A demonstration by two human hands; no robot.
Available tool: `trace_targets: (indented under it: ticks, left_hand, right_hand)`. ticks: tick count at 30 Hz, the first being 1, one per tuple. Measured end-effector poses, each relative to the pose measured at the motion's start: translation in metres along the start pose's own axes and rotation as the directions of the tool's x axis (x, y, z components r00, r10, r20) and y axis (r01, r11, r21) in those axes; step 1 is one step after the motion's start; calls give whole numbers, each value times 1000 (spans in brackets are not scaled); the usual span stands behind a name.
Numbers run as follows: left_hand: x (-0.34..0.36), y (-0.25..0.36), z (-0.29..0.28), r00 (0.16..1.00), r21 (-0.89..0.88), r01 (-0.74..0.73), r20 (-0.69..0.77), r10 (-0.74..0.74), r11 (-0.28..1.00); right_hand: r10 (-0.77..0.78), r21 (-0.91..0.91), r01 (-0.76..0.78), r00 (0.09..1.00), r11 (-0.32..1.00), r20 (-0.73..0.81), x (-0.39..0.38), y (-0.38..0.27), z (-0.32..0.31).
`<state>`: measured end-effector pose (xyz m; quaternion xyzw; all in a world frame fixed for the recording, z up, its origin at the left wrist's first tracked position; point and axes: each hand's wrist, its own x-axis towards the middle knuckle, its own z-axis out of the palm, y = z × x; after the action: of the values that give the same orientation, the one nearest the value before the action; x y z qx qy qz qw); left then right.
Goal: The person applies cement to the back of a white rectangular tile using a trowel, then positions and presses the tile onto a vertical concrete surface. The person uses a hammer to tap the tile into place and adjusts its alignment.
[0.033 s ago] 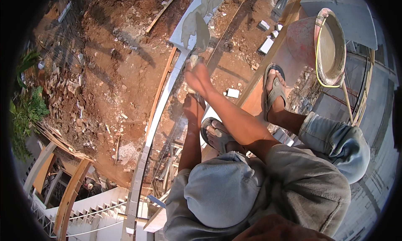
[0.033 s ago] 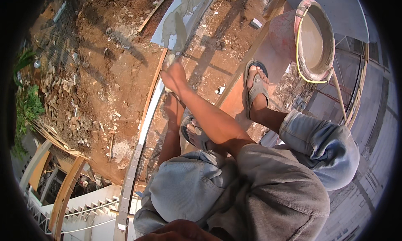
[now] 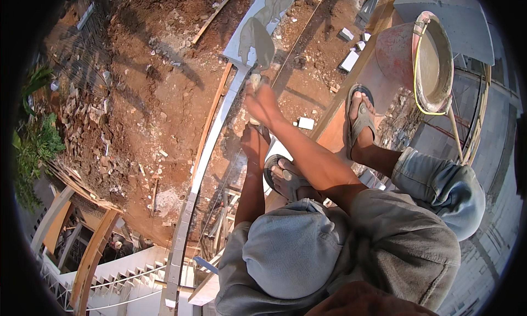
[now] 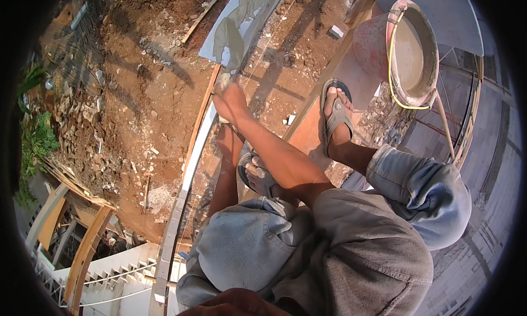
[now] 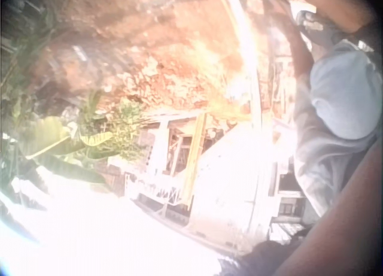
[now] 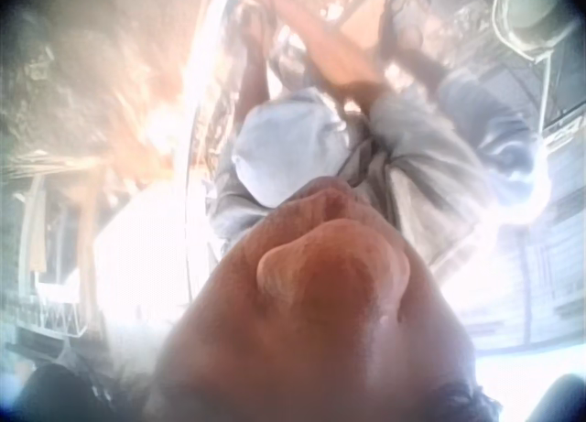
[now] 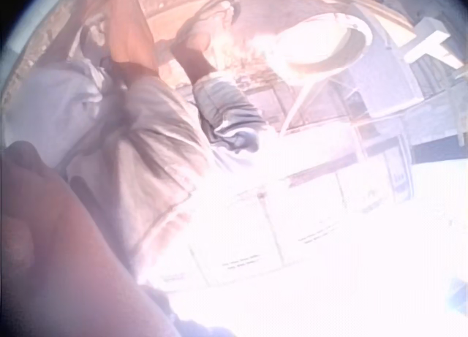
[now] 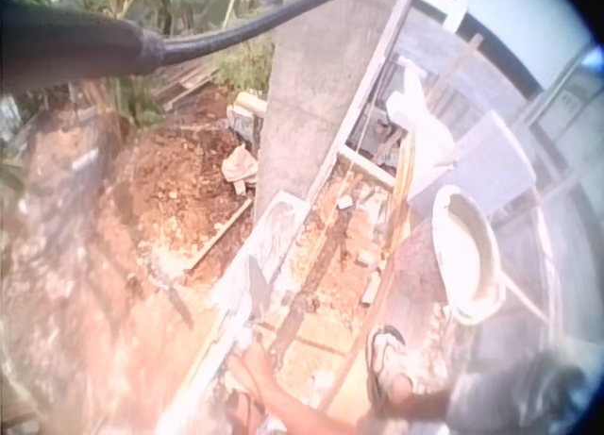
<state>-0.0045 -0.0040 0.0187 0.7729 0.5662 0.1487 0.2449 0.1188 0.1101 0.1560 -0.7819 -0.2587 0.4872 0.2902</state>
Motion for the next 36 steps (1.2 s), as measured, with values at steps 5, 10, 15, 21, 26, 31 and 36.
trace_targets:
  ticks: [5,10,15,21,26,31,36]
  left_hand:
    - [1,0,7,999,159,-26,31,21,987]
    - [-8,-33,34,998,-179,-54,-41,47,982]
    - [-15,-41,37,990,-319,116,-44,-137,941]
    - [-11,-5,10,999,31,46,4,-46,998]
    - [-9,4,10,999,118,23,-37,-19,993]
    - [-10,11,8,998,286,51,-60,-35,957]
    - [-11,-25,33,967,329,-10,-238,93,944]
  right_hand:
    - [-114,-12,114,973,993,-201,-1,30,17]
    - [-14,46,16,999,999,-49,5,32,41]
    - [-61,213,155,918,965,-392,11,24,99]
    - [-23,347,256,832,902,-554,74,20,132]
    - [19,412,258,829,874,-559,90,8,145]
    - [76,424,146,882,894,-464,65,14,136]
    - [-54,187,143,909,972,-414,21,19,124]
